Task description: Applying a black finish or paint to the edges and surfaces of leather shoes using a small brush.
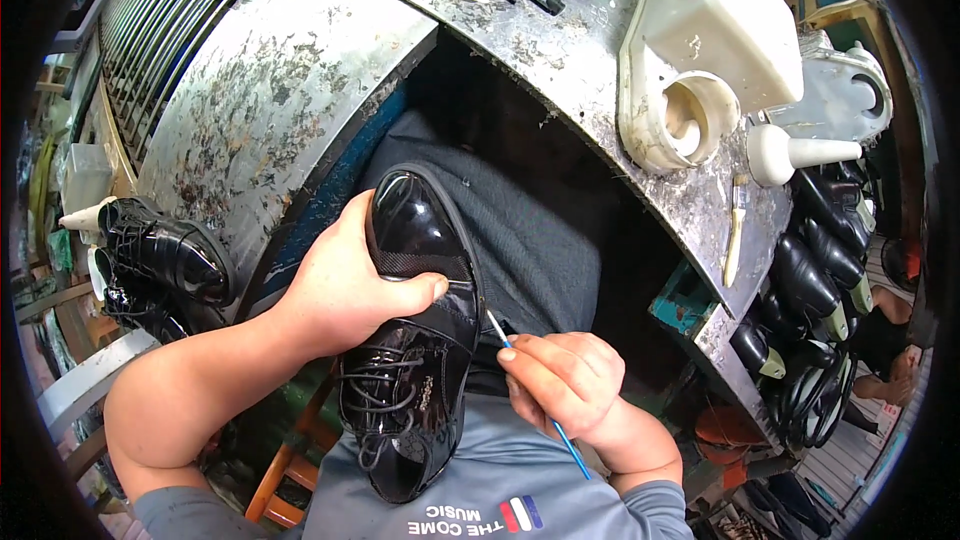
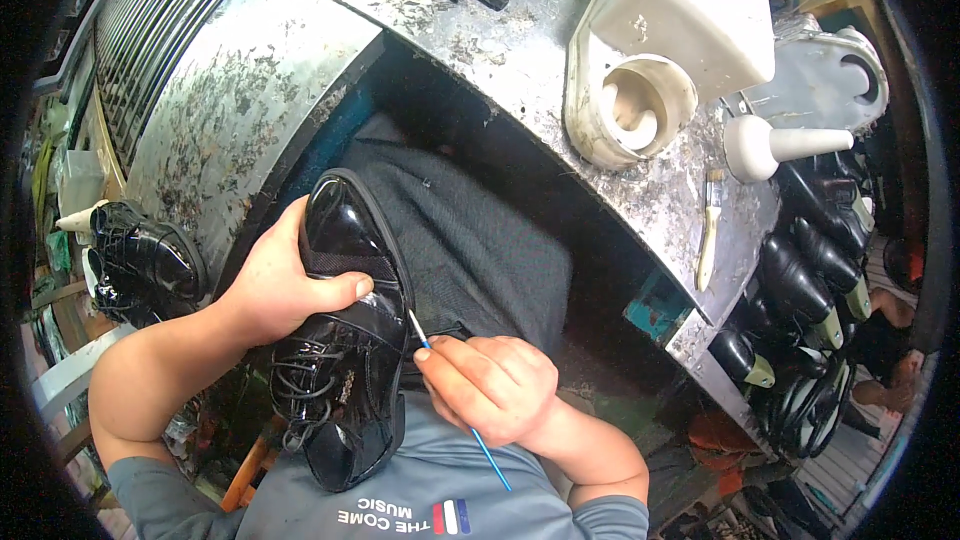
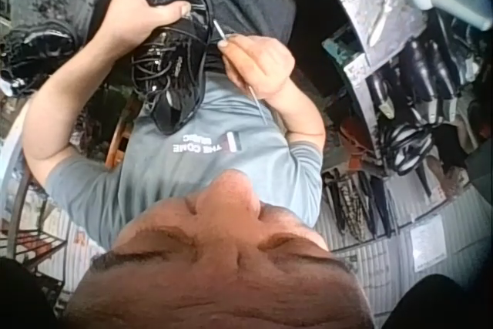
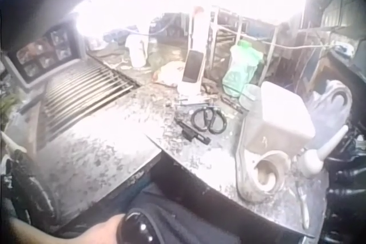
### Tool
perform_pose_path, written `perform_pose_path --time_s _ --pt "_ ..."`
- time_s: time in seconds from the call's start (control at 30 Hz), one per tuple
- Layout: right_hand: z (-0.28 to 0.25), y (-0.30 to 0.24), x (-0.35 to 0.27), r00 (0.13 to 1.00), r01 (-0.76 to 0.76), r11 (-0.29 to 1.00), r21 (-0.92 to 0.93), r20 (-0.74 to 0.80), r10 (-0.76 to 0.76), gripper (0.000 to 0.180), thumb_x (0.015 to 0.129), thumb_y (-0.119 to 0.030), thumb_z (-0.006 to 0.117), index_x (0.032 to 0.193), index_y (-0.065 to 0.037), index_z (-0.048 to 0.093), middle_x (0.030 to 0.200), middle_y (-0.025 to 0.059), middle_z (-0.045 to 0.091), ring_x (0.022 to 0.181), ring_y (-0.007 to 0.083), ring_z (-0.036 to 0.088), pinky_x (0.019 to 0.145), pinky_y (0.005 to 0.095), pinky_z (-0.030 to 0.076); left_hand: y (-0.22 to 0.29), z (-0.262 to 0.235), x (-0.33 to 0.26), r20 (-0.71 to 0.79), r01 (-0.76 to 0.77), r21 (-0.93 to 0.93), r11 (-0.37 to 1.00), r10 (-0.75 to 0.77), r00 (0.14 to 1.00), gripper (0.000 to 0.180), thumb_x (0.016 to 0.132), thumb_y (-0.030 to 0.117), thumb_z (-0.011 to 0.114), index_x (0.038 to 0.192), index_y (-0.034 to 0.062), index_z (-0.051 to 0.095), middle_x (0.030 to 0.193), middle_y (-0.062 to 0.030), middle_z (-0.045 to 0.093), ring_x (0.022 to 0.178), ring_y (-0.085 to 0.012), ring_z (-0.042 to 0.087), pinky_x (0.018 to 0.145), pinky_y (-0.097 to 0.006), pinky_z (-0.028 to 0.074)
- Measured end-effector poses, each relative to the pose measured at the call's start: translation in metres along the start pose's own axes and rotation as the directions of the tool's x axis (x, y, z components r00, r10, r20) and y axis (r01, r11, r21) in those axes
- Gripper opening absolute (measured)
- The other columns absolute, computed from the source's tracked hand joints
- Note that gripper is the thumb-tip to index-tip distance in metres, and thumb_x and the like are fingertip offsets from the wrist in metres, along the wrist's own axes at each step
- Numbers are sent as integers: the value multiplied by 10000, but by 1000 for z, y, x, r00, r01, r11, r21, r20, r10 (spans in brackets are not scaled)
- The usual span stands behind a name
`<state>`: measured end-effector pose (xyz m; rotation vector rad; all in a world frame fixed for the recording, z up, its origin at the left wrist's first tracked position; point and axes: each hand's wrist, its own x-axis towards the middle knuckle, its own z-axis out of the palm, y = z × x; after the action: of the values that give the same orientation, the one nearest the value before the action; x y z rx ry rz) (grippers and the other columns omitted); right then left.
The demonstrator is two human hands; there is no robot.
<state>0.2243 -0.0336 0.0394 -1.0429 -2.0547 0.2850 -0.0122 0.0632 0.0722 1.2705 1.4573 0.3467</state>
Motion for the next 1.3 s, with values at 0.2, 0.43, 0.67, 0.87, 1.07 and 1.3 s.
perform_pose_path --time_s 0.2,0.43,0.67,0.87,1.07,1.3 --pt "3 2 4 999 -5 1000 22 49 4 341 677 -15 760 1013 -42 705 928 80 702 683 194 673 599 288 542 0 1 0 3 2 -29 1000 -2 1000 690 709 200 840 1274 -34 522 1106 -136 685 1039 -213 663 968 -352 507" --pt "8 2 1 1000 3 1000 -4 11 -3 291 701 -97 765 987 -59 722 892 55 713 654 160 645 566 270 514 0 0 -1 -11 -11 -6 1000 10 1000 684 710 194 841 1272 -35 525 1110 -137 688 1038 -211 667 964 -352 510" --pt "9 1 1 999 12 1000 -17 37 -11 309 671 -76 749 978 -49 716 893 62 704 661 176 651 581 281 525 -1 0 -1 -12 -17 16 1000 18 1000 676 710 193 842 1266 -31 530 1098 -139 688 1030 -215 668 963 -354 511" --pt "3 -4 -3 998 0 1000 -3 68 0 293 695 -143 756 972 -56 722 888 45 703 678 160 645 570 272 509 -6 -2 1 -25 -11 -10 1000 10 1000 684 705 193 848 1268 -29 531 1118 -145 681 1046 -218 662 975 -360 505" --pt "-4 5 4 993 -111 989 102 44 107 395 712 -51 771 1101 -48 704 941 86 717 651 207 655 566 309 511 -12 -3 -3 -17 20 -73 997 -21 1000 767 712 207 862 1332 -51 491 1171 -142 661 1090 -206 637 1004 -350 486" --pt "29 8 0 851 -500 722 478 118 511 328 894 -43 688 1211 -7 613 1070 142 723 818 237 696 733 317 551 -14 -2 -3 79 63 -318 946 -40 996 806 755 213 875 1375 -52 434 1215 -129 616 1119 -193 599 1005 -346 481"
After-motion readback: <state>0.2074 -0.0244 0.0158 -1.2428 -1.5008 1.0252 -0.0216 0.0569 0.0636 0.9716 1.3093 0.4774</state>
